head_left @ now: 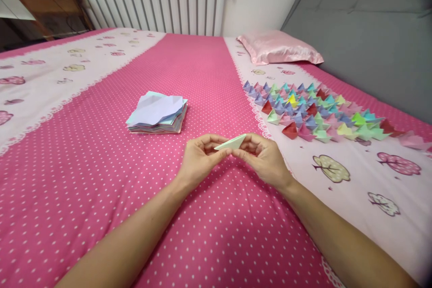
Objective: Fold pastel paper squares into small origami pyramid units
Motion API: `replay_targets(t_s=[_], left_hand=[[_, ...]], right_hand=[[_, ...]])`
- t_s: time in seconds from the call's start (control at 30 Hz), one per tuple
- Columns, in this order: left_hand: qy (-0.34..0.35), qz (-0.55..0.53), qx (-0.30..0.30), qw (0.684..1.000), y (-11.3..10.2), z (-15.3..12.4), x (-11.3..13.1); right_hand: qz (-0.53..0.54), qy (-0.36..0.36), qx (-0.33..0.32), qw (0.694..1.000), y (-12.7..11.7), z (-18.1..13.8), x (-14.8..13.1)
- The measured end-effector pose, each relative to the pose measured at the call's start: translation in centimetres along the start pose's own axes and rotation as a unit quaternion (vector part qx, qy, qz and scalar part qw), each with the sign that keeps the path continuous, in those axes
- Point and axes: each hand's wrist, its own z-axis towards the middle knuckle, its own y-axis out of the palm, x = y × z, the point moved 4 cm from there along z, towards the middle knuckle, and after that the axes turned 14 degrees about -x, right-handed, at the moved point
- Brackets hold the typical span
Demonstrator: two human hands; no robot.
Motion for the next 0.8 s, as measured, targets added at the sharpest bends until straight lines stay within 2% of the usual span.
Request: replay_targets(t_s=[0.2,0.5,0.7,0.8], left_hand=[[-0.023,0.074,-0.017,0.997,0.1,-0.1,0.1],[0.037,0.128,-0.009,0.991,-0.1,-0.4,0.6],[0.069,0.198,0.007,0.978,0.3,-0.7,1.4],[0.1,0.26,0.014,0.96,0.6,-0.9,1.9]], right_hand=[[-0.013,0.012,-0.014,1.0,0.2,-0.1,0.3],[0.0,-0.016,-0.025,1.0,0.4,0.0,0.2],[-0.087,-0.056,0.023,0.994,-0.2,-0.3,-1.2],[-0.121,-0.074,0.042,0.989,-0.3,-0.5,-1.6]])
